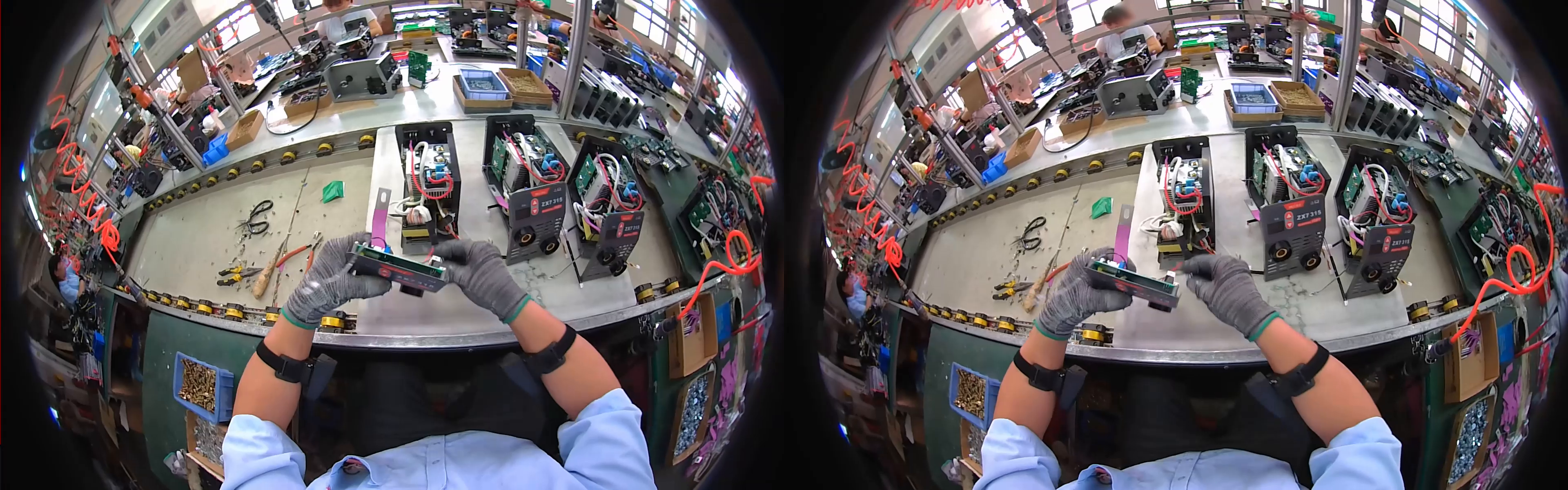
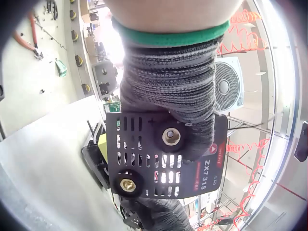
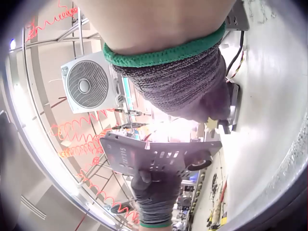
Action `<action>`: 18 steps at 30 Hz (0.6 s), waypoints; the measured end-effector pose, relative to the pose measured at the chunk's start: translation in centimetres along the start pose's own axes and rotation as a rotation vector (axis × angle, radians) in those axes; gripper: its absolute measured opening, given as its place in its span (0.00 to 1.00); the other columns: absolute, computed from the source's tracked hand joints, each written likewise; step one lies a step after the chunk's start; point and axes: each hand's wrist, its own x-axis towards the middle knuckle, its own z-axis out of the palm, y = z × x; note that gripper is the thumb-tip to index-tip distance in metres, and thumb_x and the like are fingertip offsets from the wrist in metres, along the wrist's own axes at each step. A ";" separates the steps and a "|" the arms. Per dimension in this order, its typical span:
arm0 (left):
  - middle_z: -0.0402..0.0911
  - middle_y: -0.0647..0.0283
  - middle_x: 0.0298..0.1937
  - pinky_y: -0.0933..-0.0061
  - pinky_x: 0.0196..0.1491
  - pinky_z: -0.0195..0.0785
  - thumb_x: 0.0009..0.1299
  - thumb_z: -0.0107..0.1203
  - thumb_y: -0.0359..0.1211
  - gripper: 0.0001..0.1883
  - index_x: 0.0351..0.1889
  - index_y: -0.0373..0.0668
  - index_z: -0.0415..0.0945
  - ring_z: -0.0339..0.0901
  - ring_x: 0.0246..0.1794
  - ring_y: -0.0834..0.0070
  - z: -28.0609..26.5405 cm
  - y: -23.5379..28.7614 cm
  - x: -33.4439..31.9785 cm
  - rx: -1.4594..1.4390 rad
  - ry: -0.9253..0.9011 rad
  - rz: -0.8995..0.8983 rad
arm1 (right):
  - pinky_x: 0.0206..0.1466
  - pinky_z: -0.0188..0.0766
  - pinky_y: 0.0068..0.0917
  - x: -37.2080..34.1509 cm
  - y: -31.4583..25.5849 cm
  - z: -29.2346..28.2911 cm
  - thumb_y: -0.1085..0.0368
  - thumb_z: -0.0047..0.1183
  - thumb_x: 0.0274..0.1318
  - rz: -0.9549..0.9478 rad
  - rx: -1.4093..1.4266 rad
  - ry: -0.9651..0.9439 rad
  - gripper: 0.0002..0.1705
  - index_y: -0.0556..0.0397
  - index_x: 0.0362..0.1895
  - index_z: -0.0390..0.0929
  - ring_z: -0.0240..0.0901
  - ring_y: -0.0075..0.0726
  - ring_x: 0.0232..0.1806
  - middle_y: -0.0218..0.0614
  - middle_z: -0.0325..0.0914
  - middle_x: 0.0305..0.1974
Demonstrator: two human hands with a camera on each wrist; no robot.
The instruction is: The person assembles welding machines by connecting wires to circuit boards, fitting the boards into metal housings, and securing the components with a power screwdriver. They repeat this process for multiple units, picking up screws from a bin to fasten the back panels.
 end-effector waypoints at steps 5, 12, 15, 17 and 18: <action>0.84 0.69 0.37 0.74 0.51 0.74 0.53 0.75 0.29 0.21 0.45 0.41 0.82 0.78 0.41 0.83 -0.9 2.1 3.4 0.324 -0.074 0.114 | 0.49 0.75 0.42 2.5 2.0 0.8 0.69 0.63 0.53 -0.122 -0.387 0.434 0.11 0.53 0.42 0.86 0.79 0.53 0.44 0.47 0.84 0.39; 0.86 0.65 0.43 0.72 0.54 0.75 0.54 0.74 0.25 0.26 0.53 0.39 0.82 0.80 0.45 0.81 -2.7 2.8 4.3 0.355 -0.183 0.020 | 0.52 0.75 0.43 1.4 2.3 3.0 0.72 0.60 0.55 -0.127 -0.462 0.556 0.11 0.52 0.44 0.86 0.79 0.54 0.44 0.48 0.80 0.43; 0.87 0.67 0.42 0.71 0.55 0.74 0.53 0.74 0.26 0.25 0.52 0.41 0.83 0.79 0.45 0.82 -1.7 2.3 4.1 0.325 -0.184 0.010 | 0.51 0.75 0.39 1.2 3.2 3.8 0.73 0.59 0.57 -0.093 -0.312 0.616 0.11 0.53 0.45 0.85 0.79 0.51 0.44 0.47 0.80 0.41; 0.87 0.67 0.42 0.71 0.55 0.74 0.53 0.74 0.26 0.25 0.52 0.41 0.83 0.79 0.45 0.82 -1.1 2.5 4.3 0.360 -0.188 0.014 | 0.50 0.77 0.36 1.6 3.5 4.1 0.76 0.60 0.55 -0.062 -0.400 0.725 0.12 0.56 0.45 0.85 0.80 0.45 0.43 0.44 0.82 0.40; 0.87 0.66 0.43 0.71 0.55 0.74 0.53 0.74 0.26 0.26 0.52 0.41 0.83 0.79 0.45 0.81 -0.9 2.6 4.4 0.393 -0.190 0.020 | 0.50 0.77 0.36 2.0 4.2 4.5 0.76 0.60 0.55 -0.063 -0.400 0.724 0.12 0.56 0.45 0.85 0.80 0.45 0.43 0.44 0.82 0.40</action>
